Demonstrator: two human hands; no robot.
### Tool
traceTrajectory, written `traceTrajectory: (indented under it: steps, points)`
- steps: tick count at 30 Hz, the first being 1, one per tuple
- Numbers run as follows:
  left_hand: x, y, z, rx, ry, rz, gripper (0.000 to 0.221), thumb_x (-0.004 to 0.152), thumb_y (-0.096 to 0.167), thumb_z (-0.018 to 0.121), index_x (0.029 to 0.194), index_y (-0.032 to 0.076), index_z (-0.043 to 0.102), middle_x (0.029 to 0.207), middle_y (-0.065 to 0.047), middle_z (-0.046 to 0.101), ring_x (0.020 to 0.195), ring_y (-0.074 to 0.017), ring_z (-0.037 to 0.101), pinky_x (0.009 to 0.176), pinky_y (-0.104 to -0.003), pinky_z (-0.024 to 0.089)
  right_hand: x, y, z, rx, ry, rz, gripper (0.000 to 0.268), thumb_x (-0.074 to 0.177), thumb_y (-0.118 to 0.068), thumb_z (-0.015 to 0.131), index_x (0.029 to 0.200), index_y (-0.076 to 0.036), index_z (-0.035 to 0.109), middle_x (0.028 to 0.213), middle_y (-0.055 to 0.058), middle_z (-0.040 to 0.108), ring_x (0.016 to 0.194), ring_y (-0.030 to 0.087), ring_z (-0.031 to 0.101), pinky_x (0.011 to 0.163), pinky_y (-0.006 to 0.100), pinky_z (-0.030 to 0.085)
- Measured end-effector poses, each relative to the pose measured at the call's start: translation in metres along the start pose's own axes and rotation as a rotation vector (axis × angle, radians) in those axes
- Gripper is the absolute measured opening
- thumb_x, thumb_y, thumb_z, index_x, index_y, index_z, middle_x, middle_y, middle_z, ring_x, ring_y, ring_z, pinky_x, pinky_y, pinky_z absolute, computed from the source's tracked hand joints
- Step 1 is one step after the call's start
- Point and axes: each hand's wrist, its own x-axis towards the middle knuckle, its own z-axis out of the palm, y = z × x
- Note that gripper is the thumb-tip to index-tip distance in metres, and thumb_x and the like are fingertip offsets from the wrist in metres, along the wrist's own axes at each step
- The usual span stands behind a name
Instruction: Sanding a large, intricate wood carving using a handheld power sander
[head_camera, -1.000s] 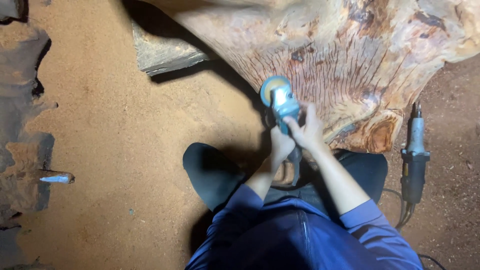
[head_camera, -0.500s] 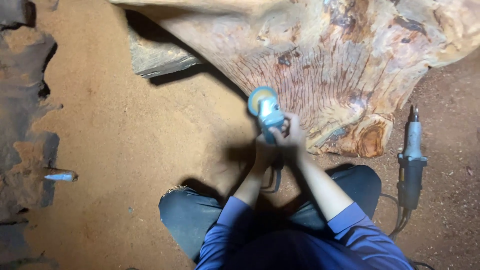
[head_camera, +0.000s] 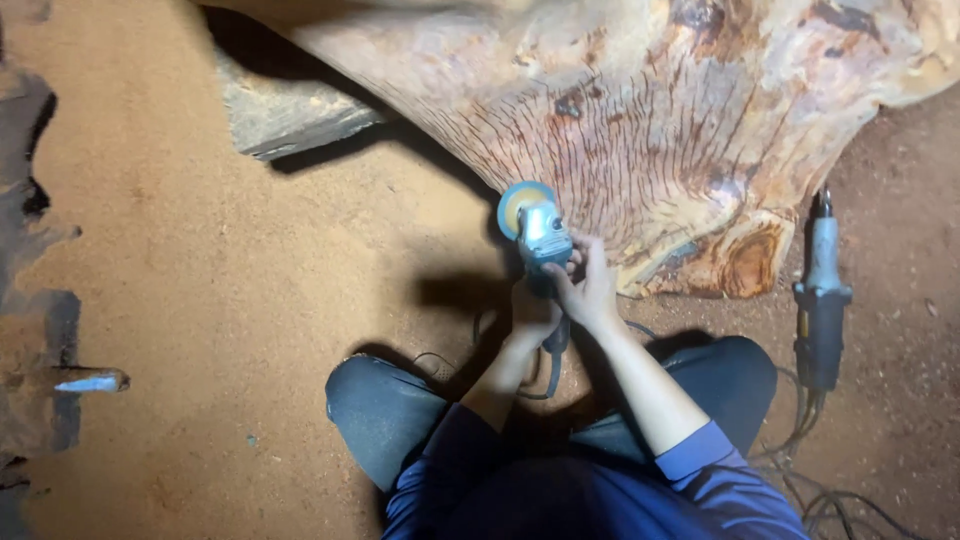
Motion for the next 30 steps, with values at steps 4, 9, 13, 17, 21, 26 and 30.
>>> traceTrajectory:
  steps: [4,9,13,17,21,26,30]
  points:
    - [0.016,0.007,0.015,0.002,-0.033,-0.006,0.034,0.063,0.001,0.064,0.095,0.003,0.074,0.075,-0.01,0.068,0.081,-0.0264,0.072,0.069,-0.034,0.054,0.009,-0.001,-0.009,-0.104,0.106,-0.057,0.052,0.091,-0.023,0.084,0.13,-0.011,0.051,0.095,0.014,0.073,0.08,0.025,0.071,0.073,0.039,0.058]
    - [0.017,0.005,0.011,0.01,-0.052,-0.005,0.034,0.063,0.001,0.063,0.095,0.003,0.074,0.075,-0.01,0.068,0.081,-0.0265,0.072,0.069,-0.034,0.054,0.015,0.0,-0.009,-0.116,0.155,-0.083,0.054,0.089,-0.024,0.086,0.13,-0.012,0.053,0.095,0.007,0.071,0.08,0.019,0.068,0.075,0.033,0.057]
    - [0.003,-0.004,-0.01,0.02,-0.07,0.001,0.034,0.063,0.001,0.063,0.095,0.003,0.074,0.075,-0.01,0.068,0.081,-0.0266,0.072,0.069,-0.034,0.054,-0.007,0.022,0.01,0.197,-0.042,-0.031,0.056,0.092,-0.013,0.078,0.136,-0.011,0.044,0.097,0.008,0.069,0.08,0.013,0.064,0.076,0.031,0.057]
    - [-0.005,0.004,-0.011,0.016,-0.086,0.03,0.034,0.063,0.0,0.063,0.095,0.003,0.074,0.075,-0.01,0.068,0.081,-0.0267,0.072,0.069,-0.034,0.054,-0.007,0.019,0.004,0.035,0.035,-0.039,0.054,0.091,-0.02,0.082,0.131,-0.009,0.049,0.095,0.011,0.071,0.078,0.018,0.065,0.075,0.034,0.057]
    - [0.015,0.029,0.014,0.002,-0.095,0.047,0.034,0.064,0.0,0.062,0.096,0.003,0.074,0.075,-0.01,0.068,0.081,-0.0269,0.072,0.069,-0.035,0.054,0.019,-0.01,-0.02,-0.116,0.22,-0.169,0.056,0.093,-0.022,0.085,0.135,-0.012,0.05,0.097,0.008,0.071,0.079,0.017,0.065,0.073,0.03,0.053]
    - [0.01,0.024,0.002,-0.023,-0.081,0.041,0.035,0.064,0.0,0.061,0.096,0.003,0.074,0.075,-0.011,0.068,0.081,-0.027,0.072,0.069,-0.035,0.054,0.014,-0.006,-0.011,-0.189,0.191,-0.263,0.054,0.094,-0.024,0.085,0.135,-0.009,0.053,0.096,0.015,0.07,0.083,0.027,0.069,0.075,0.04,0.055]
    - [-0.012,0.001,-0.03,-0.008,-0.108,0.036,0.035,0.064,0.0,0.061,0.096,0.003,0.074,0.075,-0.011,0.068,0.081,-0.0272,0.072,0.069,-0.035,0.054,-0.016,0.034,0.018,-0.104,0.094,-0.091,0.056,0.088,-0.022,0.086,0.133,-0.013,0.053,0.094,0.011,0.073,0.079,0.02,0.067,0.077,0.036,0.055]
